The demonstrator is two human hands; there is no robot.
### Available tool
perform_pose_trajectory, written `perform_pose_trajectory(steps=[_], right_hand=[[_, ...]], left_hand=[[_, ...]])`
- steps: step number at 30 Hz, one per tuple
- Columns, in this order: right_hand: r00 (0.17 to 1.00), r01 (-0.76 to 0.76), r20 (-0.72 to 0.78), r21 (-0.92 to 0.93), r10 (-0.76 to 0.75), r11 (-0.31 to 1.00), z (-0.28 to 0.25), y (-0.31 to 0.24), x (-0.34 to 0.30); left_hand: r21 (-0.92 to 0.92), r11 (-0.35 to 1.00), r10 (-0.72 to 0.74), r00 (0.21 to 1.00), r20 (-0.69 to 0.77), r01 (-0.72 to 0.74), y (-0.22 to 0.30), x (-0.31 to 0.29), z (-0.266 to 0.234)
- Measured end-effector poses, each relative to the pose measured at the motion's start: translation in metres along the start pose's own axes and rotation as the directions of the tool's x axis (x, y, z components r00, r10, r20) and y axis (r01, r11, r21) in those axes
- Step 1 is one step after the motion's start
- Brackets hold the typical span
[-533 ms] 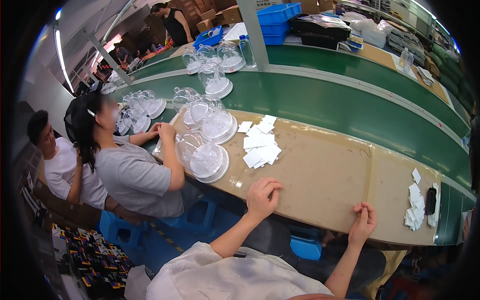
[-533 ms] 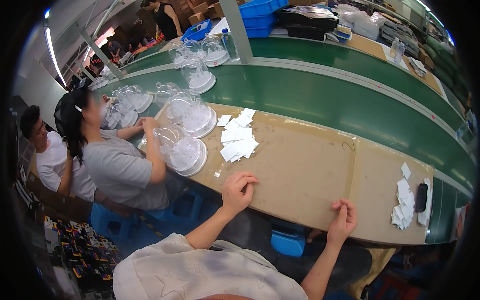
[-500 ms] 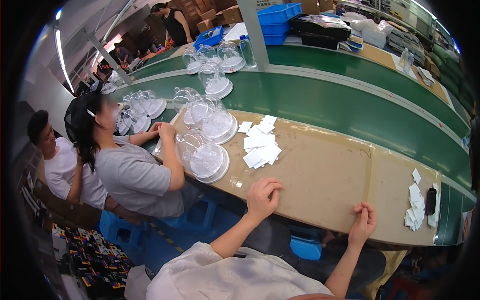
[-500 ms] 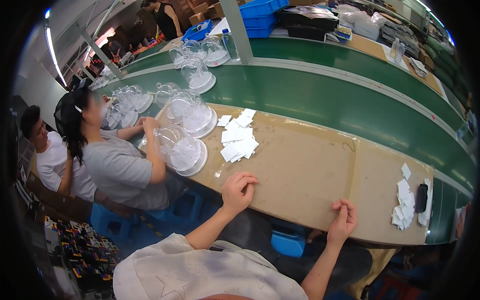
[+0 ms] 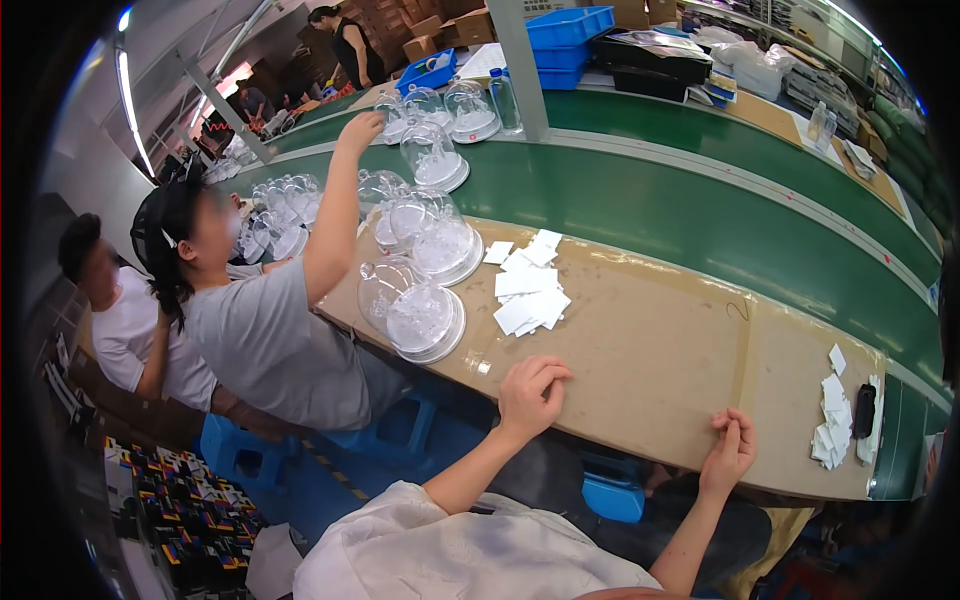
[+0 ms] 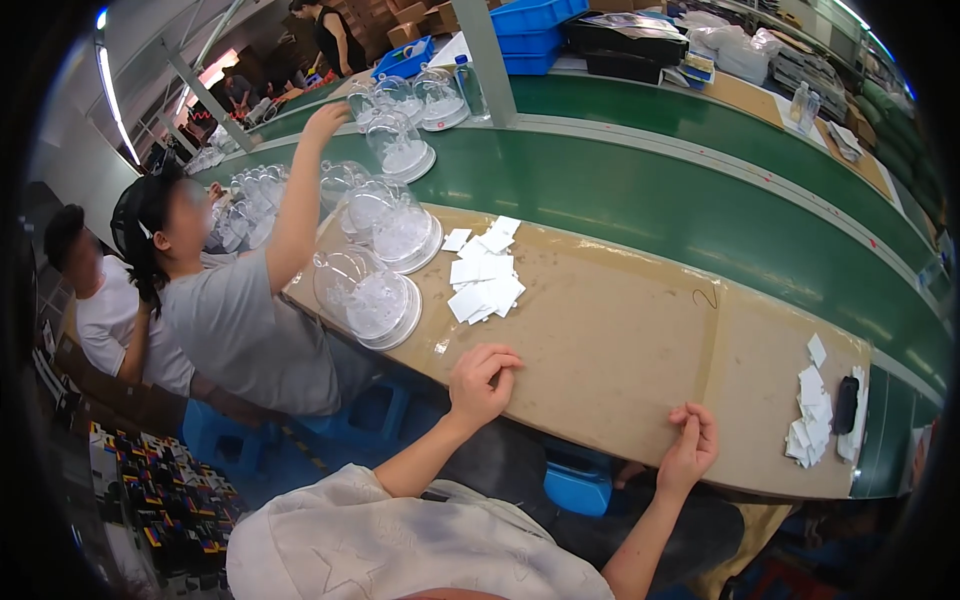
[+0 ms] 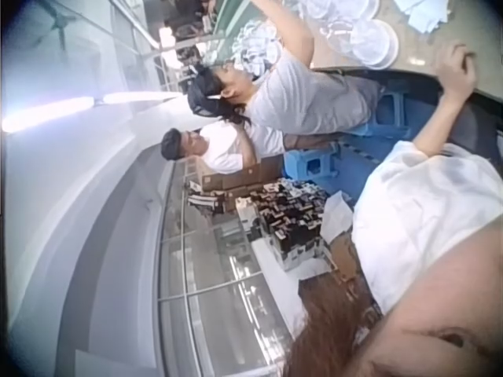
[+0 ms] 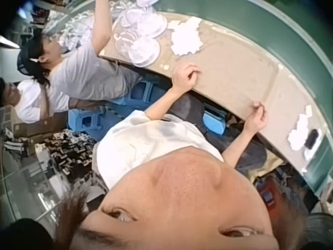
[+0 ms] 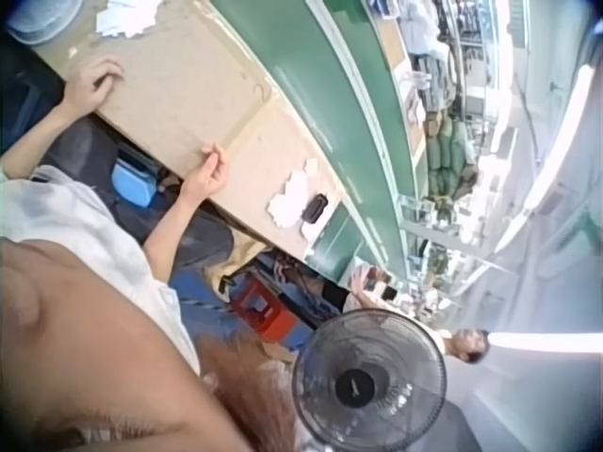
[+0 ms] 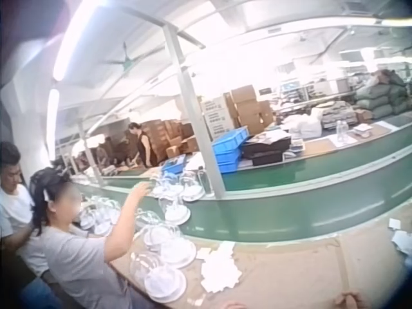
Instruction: The person assembles glass-domed light fixtures by hand, attaching battery covers to the component parts and inspecting them on a factory assembly line.
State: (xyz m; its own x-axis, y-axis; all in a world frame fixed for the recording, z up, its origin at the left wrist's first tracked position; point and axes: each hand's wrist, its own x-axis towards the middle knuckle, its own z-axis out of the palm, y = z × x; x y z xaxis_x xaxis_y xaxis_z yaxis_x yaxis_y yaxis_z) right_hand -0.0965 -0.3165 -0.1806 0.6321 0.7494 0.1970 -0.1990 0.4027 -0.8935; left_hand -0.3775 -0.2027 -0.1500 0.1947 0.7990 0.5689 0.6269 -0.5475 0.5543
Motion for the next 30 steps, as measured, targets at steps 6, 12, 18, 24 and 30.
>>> perform_pose_trajectory(steps=[6, 12, 18, 24, 30], right_hand=[[1.000, 0.001, 0.012, -0.002, -0.001, 1.000, -0.0016, 0.0017, -0.0004], [1.000, -0.001, 0.020, -0.005, 0.001, 1.000, -0.0048, 0.0032, -0.0005], [1.000, -0.003, 0.019, -0.017, 0.003, 1.000, -0.0080, 0.0059, -0.0001], [1.000, 0.001, 0.020, -0.020, 0.000, 1.000, -0.0085, 0.0059, -0.0006], [1.000, 0.006, -0.015, -0.019, -0.006, 1.000, -0.0041, 0.0045, -0.0001]], left_hand=[[0.004, 1.000, 0.001, 1.000, -0.002, -0.001, -0.0019, -0.0013, -0.0016], [0.005, 1.000, -0.002, 1.000, -0.003, 0.002, 0.0001, -0.0014, -0.0015], [0.006, 1.000, 0.004, 1.000, -0.007, -0.004, -0.0007, -0.0010, -0.0011], [-0.004, 1.000, 0.005, 1.000, -0.002, -0.005, -0.0008, -0.0005, -0.0029], [-0.003, 1.000, 0.002, 1.000, 0.004, -0.002, -0.0026, -0.0015, -0.0017]])
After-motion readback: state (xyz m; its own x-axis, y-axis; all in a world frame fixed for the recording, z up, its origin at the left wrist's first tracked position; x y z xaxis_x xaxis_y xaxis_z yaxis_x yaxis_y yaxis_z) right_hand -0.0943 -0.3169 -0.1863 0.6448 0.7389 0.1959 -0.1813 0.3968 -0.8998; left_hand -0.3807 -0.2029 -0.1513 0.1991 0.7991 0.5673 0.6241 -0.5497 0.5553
